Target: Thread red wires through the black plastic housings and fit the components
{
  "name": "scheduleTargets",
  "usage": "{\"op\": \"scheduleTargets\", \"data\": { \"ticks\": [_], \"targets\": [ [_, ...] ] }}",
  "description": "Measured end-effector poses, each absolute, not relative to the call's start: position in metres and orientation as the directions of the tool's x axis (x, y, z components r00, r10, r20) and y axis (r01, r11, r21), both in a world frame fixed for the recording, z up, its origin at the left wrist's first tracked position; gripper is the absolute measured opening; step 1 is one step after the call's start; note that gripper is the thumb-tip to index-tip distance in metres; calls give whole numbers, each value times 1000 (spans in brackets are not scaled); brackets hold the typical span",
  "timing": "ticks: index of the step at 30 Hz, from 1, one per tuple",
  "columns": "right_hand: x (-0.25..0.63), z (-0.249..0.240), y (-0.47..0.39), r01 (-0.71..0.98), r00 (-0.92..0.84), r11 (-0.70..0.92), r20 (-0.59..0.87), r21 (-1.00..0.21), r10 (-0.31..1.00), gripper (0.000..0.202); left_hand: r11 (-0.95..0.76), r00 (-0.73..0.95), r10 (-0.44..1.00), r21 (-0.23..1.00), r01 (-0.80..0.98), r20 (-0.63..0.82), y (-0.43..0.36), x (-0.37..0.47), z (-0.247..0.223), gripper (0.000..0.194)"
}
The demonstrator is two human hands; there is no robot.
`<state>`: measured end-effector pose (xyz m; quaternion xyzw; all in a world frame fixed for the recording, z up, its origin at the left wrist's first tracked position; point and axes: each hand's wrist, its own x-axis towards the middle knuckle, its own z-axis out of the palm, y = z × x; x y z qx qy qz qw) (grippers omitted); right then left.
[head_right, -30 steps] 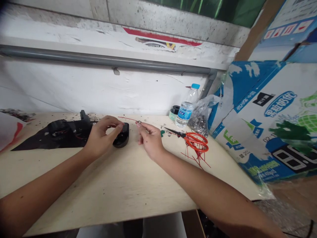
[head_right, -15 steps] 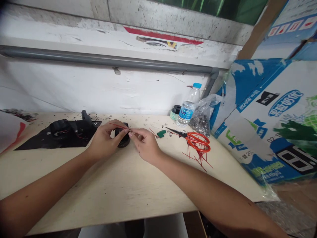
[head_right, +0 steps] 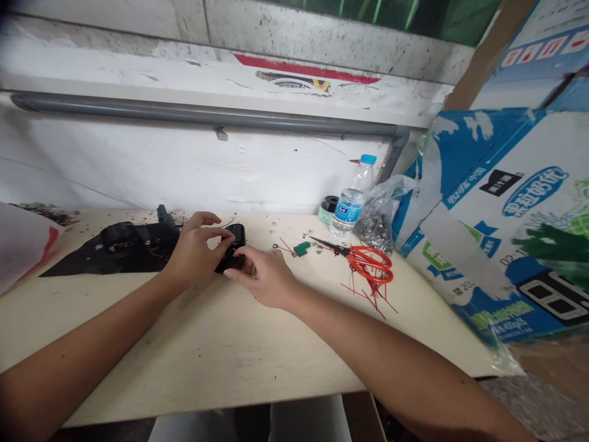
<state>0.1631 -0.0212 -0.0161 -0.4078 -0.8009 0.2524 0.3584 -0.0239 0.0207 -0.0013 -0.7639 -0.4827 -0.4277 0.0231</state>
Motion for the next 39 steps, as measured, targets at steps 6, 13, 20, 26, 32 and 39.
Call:
{"op": "scheduleTargets", "data": {
  "ticks": [6, 13, 20, 26, 32, 39],
  "targets": [
    [163, -19, -20, 464, -424, 556, 379, -690, 823, 31, -393, 101, 773, 348, 851, 627, 17, -23, -1, 13],
    [163, -18, -21, 444, -464, 567, 363, -694, 808, 29, -446, 219, 745, 226, 866, 630, 12, -22, 4, 17],
    [163, -18, -22, 466, -449, 560, 362, -685, 817, 28, -409, 114, 784, 370, 834, 610, 13, -21, 5, 14],
    [162, -17, -22, 460, -446, 564, 371, -686, 814, 27, -413, 141, 789, 347, 842, 598, 14, -22, 4, 13],
    [162, -16, -23, 464, -453, 576, 378, -673, 807, 26, -439, 217, 741, 214, 873, 635, 14, -24, 4, 18],
    [162, -14, -24, 458, -453, 577, 380, -677, 806, 21, -460, 253, 747, 202, 865, 615, 12, -23, 7, 20]
  ]
}}
